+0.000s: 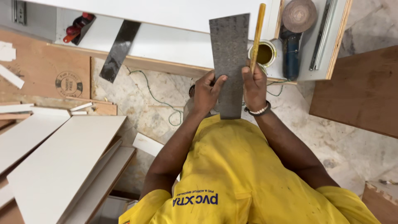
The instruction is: The person applies adhesive to the edges of wooden boards using a small brush and handles a metal strip.
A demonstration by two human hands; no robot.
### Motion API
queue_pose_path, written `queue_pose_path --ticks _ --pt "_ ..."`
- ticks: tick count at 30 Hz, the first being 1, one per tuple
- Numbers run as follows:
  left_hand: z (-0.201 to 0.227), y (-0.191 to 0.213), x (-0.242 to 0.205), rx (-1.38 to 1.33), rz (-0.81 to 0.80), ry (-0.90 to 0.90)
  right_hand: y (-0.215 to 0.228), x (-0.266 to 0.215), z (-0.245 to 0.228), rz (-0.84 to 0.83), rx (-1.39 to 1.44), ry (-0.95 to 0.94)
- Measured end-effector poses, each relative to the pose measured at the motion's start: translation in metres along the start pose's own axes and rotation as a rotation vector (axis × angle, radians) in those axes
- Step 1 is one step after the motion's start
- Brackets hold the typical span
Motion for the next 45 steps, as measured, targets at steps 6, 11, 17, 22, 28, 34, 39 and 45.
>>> queue_pose_path --ticks 6,11,17,22,28,34,39,45 --pt "-0.064 -0.038 -0.074 0.143 -0.203 -0.008 0.058 0.002 0.002 0.18 0.238 -0.007" --pt "-0.122 -0.043 -0.105 0.574 -0.68 -0.109 0.146 0.012 -0.088 0.414 0.301 0.27" --pt "-0.06 -0.032 -0.065 0.236 -0.42 0.226 0.179 -0.021 -0.085 0.543 -0.044 0.34" --pt "0.043 -0.068 -0.024 0.006 -0.177 -0.209 0.12 -0.049 -0.032 0.314 -0.307 0.205" --pt "0.068 -0.051 -0.001 -0.342 0.162 -0.146 0.057 -0.072 -0.042 0.024 -0.401 0.127" --pt "0.029 -0.029 -0.012 -0.114 0.112 0.129 0.038 -0.066 -0.02 0.007 -0.197 0.035" --pt "-0.008 -0.038 -0.052 -0.01 0.082 0.043 0.036 -0.039 -0.017 0.06 0.077 0.117" --pt "-0.047 -0.024 -0.075 0.153 -0.137 0.045 0.038 0.013 -0.056 0.198 0.245 0.166"
Point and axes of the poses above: each hand's wrist, its own x-axis towards the middle knuckle, its own y-axis out of the back of the hand, z = x × y, the point moved 5 cm from there along x, towards the middle knuckle, and after that the axes turned 5 degrees about z, right-handed, at the moved point
